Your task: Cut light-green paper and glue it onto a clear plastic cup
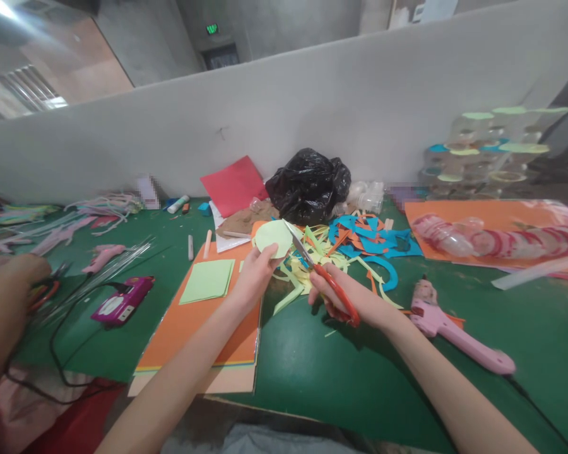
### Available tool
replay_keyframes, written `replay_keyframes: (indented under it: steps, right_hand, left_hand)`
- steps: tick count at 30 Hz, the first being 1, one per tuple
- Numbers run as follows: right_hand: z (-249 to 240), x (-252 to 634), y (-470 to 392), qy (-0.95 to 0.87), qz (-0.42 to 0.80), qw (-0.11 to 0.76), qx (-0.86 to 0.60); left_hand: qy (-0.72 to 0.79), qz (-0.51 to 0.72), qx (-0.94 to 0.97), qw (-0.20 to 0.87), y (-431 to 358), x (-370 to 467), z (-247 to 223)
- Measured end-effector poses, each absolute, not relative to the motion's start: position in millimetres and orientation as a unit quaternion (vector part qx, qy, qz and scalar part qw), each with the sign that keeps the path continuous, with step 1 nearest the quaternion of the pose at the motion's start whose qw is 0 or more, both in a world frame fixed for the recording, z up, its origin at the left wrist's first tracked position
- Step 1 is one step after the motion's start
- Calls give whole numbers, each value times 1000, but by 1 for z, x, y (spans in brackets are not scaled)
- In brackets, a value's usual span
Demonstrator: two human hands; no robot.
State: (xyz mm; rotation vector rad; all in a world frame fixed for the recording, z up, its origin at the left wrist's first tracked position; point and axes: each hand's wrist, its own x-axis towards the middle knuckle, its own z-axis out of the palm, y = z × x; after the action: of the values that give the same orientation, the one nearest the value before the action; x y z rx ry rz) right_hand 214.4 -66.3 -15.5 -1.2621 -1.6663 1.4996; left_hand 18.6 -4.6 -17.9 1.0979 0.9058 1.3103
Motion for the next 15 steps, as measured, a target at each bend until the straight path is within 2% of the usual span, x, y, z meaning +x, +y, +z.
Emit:
replay_keyframes:
  steps: [5,15]
  right_hand:
    - [-12,218,-68,-631,566,261,-462]
    - [4,222,-72,-656,554,220,-463]
  left_hand:
    - [442,528,519,506,-5,12,-17]
    - [460,496,545,494,-9,12,-11]
